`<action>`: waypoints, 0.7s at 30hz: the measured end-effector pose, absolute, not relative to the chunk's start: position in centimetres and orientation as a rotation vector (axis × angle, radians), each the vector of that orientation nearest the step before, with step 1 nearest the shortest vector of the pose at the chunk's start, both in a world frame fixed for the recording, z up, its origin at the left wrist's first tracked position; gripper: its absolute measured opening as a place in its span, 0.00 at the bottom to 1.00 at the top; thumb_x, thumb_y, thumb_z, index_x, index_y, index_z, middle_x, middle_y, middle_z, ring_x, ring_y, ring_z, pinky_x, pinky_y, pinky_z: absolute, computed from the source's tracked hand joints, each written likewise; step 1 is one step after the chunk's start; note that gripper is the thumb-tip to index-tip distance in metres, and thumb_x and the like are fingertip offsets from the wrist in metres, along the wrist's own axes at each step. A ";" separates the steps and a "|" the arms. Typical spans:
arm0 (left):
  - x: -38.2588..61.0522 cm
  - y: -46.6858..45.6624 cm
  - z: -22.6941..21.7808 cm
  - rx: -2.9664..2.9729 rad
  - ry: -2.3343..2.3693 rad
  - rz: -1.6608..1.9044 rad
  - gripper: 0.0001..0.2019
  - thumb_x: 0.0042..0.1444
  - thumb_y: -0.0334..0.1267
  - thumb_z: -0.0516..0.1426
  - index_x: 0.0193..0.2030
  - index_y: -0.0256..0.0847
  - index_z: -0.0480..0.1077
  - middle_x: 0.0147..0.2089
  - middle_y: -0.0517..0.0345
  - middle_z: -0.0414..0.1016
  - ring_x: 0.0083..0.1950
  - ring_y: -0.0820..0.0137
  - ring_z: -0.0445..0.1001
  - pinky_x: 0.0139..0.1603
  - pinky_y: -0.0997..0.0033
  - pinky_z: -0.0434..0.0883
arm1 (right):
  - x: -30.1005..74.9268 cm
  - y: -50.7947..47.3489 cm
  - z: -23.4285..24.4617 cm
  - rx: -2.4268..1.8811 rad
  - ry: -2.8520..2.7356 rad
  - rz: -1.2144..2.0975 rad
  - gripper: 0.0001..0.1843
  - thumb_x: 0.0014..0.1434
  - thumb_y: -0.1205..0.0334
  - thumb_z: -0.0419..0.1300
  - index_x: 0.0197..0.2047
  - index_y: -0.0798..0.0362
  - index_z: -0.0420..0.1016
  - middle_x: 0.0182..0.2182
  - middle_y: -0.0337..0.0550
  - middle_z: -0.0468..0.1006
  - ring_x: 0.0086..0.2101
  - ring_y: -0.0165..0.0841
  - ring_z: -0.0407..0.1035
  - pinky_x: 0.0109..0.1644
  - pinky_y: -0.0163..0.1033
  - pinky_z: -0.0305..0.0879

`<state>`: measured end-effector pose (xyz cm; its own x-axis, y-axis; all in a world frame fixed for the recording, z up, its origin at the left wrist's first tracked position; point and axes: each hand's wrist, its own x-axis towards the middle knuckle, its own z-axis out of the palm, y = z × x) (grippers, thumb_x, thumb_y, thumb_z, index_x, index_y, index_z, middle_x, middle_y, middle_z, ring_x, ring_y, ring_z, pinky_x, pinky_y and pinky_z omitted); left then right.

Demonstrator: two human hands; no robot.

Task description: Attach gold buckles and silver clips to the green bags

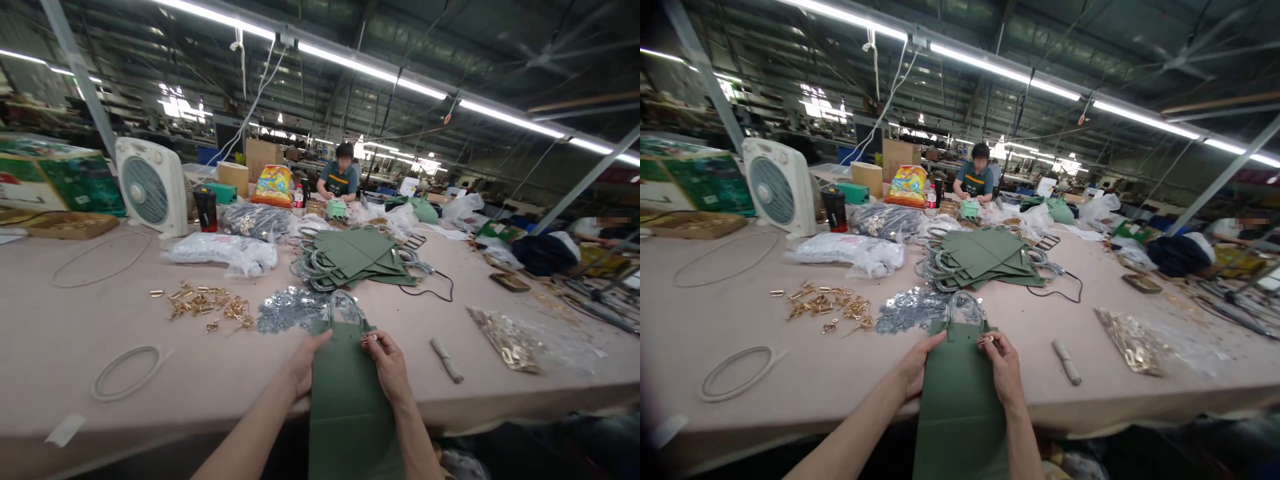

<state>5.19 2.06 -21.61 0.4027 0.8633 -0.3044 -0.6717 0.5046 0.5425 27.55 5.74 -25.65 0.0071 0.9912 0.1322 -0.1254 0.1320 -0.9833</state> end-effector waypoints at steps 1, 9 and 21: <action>5.2 2.5 -21.8 0.353 0.596 0.948 0.23 0.58 0.48 0.65 0.53 0.34 0.75 0.44 0.41 0.85 0.45 0.54 0.85 0.52 0.56 0.80 | 27.5 5.8 -25.6 -1.021 -1.172 1.171 0.19 0.56 0.45 0.72 0.43 0.50 0.81 0.38 0.45 0.82 0.39 0.38 0.74 0.50 0.44 0.71; 5.0 3.2 -23.3 0.310 0.602 0.851 0.22 0.60 0.49 0.60 0.50 0.29 0.77 0.44 0.41 0.85 0.39 0.59 0.85 0.50 0.62 0.79 | 27.1 5.2 -24.6 -1.092 -1.222 0.972 0.18 0.59 0.47 0.70 0.45 0.51 0.82 0.38 0.44 0.83 0.38 0.36 0.73 0.46 0.40 0.70; 4.9 3.0 -23.1 0.301 0.631 0.838 0.23 0.59 0.47 0.57 0.50 0.26 0.76 0.44 0.39 0.85 0.40 0.57 0.84 0.50 0.59 0.78 | 25.9 4.8 -23.1 -1.177 -1.304 0.960 0.18 0.58 0.47 0.69 0.44 0.51 0.84 0.35 0.43 0.82 0.33 0.35 0.72 0.39 0.38 0.69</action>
<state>4.91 3.05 -23.07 0.5019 0.7673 -0.3991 -0.5957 0.6412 0.4837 25.86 4.85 -23.12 0.0722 0.9787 0.1921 0.1077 0.1838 -0.9770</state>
